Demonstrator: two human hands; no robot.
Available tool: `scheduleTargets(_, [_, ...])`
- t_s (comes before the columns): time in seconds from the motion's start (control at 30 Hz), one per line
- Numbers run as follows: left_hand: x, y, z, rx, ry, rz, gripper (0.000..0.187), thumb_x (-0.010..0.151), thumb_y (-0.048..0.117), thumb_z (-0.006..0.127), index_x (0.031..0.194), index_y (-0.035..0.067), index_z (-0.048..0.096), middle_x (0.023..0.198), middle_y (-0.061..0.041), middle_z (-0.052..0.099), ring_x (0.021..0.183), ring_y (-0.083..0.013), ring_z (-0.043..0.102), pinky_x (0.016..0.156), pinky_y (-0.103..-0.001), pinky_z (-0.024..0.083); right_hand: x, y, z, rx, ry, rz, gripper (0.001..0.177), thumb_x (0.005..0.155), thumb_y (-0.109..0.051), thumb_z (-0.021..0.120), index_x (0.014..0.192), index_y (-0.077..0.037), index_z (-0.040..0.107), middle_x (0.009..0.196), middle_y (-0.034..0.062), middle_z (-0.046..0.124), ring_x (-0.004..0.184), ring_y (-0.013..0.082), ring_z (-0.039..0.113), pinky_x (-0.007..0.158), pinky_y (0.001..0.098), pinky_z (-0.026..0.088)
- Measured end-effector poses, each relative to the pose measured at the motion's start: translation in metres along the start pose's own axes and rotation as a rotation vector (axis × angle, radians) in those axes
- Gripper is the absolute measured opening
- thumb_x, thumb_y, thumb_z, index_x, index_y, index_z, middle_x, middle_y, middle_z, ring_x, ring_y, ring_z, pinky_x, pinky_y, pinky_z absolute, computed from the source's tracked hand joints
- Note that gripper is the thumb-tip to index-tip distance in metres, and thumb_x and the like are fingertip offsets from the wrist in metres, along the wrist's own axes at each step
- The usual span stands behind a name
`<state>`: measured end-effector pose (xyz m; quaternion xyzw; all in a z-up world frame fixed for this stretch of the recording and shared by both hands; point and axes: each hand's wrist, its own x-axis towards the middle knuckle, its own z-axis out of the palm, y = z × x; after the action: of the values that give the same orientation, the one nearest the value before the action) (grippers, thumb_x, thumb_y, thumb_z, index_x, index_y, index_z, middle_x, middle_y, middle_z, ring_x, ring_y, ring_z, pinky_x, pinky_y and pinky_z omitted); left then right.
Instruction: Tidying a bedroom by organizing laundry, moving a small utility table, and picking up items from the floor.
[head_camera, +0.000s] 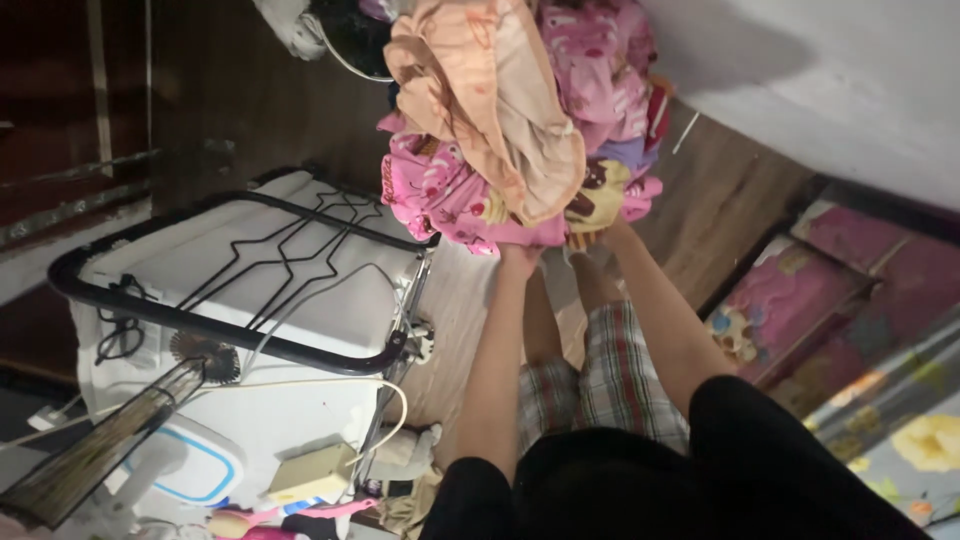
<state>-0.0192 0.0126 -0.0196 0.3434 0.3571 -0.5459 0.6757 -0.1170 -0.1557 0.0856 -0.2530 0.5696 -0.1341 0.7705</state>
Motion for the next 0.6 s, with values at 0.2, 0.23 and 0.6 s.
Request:
scheduleTargets(0.2, [-0.031, 0.019, -0.027, 0.173, 0.170, -0.095, 0.088, 0.088, 0.080, 0.025, 0.148, 0.019, 0.044, 0.149, -0.007, 0.052, 0.135, -0.0316, 0.049, 0.107, -0.058, 0.033, 0.030, 0.003, -0.006, 0.170, -0.042, 0.090, 0.044, 0.104, -0.033, 0.048, 0.136, -0.005, 0.058, 0.124, 0.0101, 0.071, 0.108, 0.0254, 0.071, 0.090, 0.0409, 0.058])
scheduleTargets(0.23, [-0.035, 0.019, -0.034, 0.179, 0.173, -0.099, 0.088, 0.088, 0.080, 0.025, 0.148, 0.019, 0.044, 0.149, -0.007, 0.052, 0.135, -0.0316, 0.049, 0.107, -0.058, 0.033, 0.050, 0.022, -0.028, 0.196, -0.045, 0.113, 0.044, 0.104, -0.034, 0.047, 0.135, -0.005, 0.058, 0.124, 0.0100, 0.071, 0.107, 0.0254, 0.071, 0.089, 0.0410, 0.059])
scheduleTargets(0.6, [-0.066, 0.010, -0.066, 0.600, 0.126, -0.004, 0.075, 0.096, 0.068, 0.028, 0.143, 0.016, 0.053, 0.140, -0.010, 0.065, 0.128, -0.0271, 0.059, 0.108, -0.048, 0.036, 0.065, 0.109, -0.063, -0.095, 0.283, -0.399, 0.028, 0.099, -0.004, 0.064, 0.127, 0.002, 0.065, 0.116, 0.0081, 0.071, 0.097, 0.0159, 0.064, 0.084, 0.0304, 0.051])
